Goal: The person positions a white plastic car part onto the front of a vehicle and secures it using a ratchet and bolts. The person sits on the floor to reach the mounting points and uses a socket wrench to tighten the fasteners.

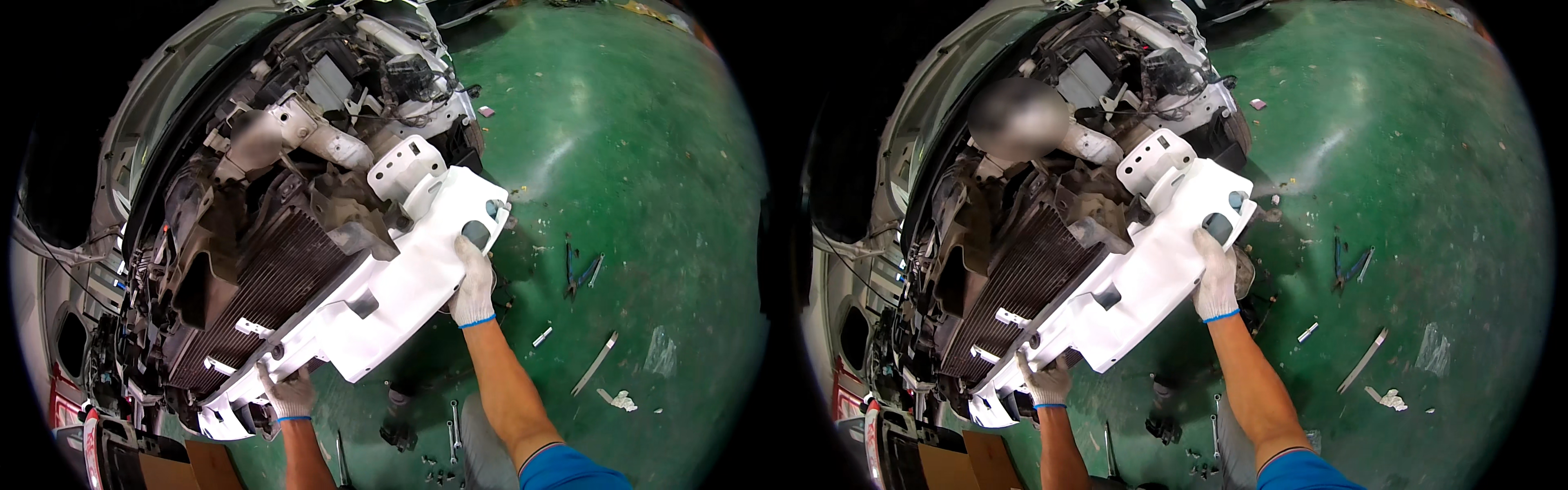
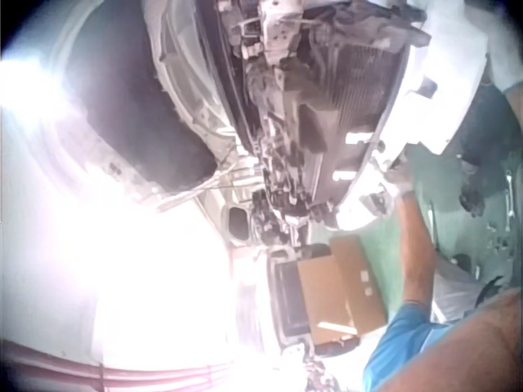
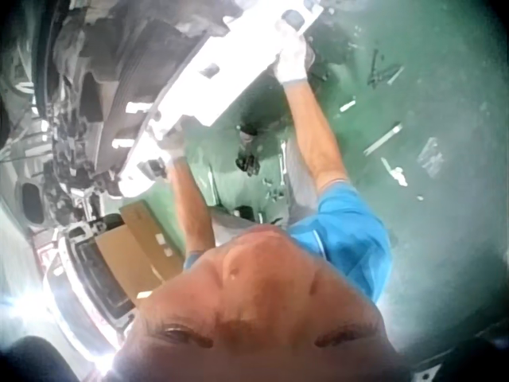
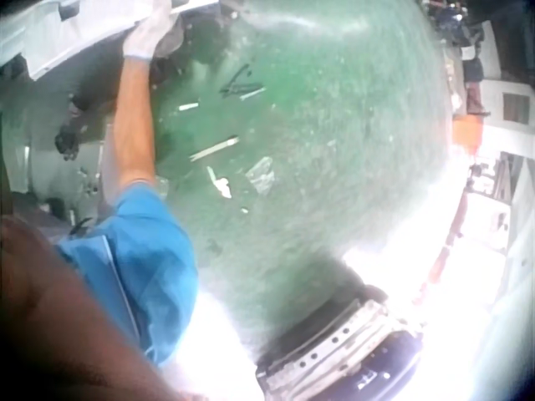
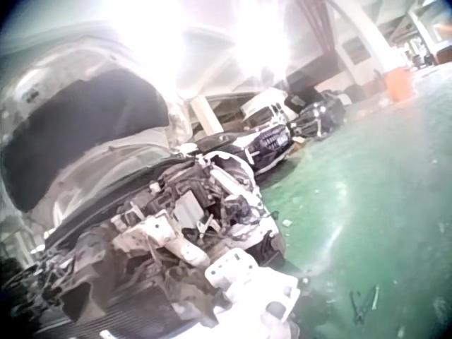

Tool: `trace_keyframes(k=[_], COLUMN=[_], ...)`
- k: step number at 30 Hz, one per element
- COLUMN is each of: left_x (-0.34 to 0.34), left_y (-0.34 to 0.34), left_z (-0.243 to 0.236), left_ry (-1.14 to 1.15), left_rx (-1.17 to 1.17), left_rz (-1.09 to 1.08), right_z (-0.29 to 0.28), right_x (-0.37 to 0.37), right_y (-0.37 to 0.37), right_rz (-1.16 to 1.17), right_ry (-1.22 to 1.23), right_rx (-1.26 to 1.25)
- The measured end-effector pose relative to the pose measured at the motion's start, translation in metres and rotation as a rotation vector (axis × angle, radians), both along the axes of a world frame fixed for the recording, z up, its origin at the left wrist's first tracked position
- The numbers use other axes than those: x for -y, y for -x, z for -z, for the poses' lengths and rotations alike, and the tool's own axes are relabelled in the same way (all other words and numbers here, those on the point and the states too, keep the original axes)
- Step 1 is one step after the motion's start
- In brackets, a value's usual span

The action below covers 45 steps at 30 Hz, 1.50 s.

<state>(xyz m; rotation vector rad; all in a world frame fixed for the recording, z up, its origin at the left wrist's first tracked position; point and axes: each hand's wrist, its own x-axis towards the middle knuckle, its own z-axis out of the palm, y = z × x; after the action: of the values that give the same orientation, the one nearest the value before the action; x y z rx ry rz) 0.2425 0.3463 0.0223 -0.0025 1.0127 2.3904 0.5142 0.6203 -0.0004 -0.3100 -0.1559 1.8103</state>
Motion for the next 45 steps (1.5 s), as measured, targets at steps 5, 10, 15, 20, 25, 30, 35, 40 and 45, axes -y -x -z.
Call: trace_keyframes(k=[5,10,15,20,25,30,35,40,45], left_x=[0.000,-0.004,-0.008,-0.005,0.003,-0.005,0.003,-0.003,0.002], left_y=[0.016,0.009,0.012,0.012,0.016,0.012,0.013,0.001,0.010], left_z=[0.011,0.010,0.021,0.019,0.016,0.019,0.017,0.013,0.022], left_ry=[0.106,0.191,0.170,0.195,0.233,0.219,0.247,0.282,0.251], left_rx=[-0.218,-0.141,-0.179,-0.162,-0.133,-0.091,-0.080,-0.077,-0.152], left_rz=[0.031,-0.049,-0.027,0.073,0.111,0.068,0.014,0.015,0.044], right_z=[-0.003,-0.009,0.018,0.036,0.025,0.050,0.035,0.044,0.029], right_x=[-0.013,-0.010,-0.021,-0.022,-0.006,-0.017,-0.001,-0.007,-0.004], right_y=[0.004,-0.002,0.009,0.016,0.009,0.014,0.009,0.012,0.013], right_rz=[-0.056,-0.068,-0.067,-0.073,-0.030,0.005,-0.030,0.022,0.006], right_ry=[0.029,0.086,0.084,0.047,-0.108,-0.144,-0.189,-0.151,-0.026], right_rx=[0.096,0.132,0.209,0.115,0.130,0.246,0.227,0.230,0.276])
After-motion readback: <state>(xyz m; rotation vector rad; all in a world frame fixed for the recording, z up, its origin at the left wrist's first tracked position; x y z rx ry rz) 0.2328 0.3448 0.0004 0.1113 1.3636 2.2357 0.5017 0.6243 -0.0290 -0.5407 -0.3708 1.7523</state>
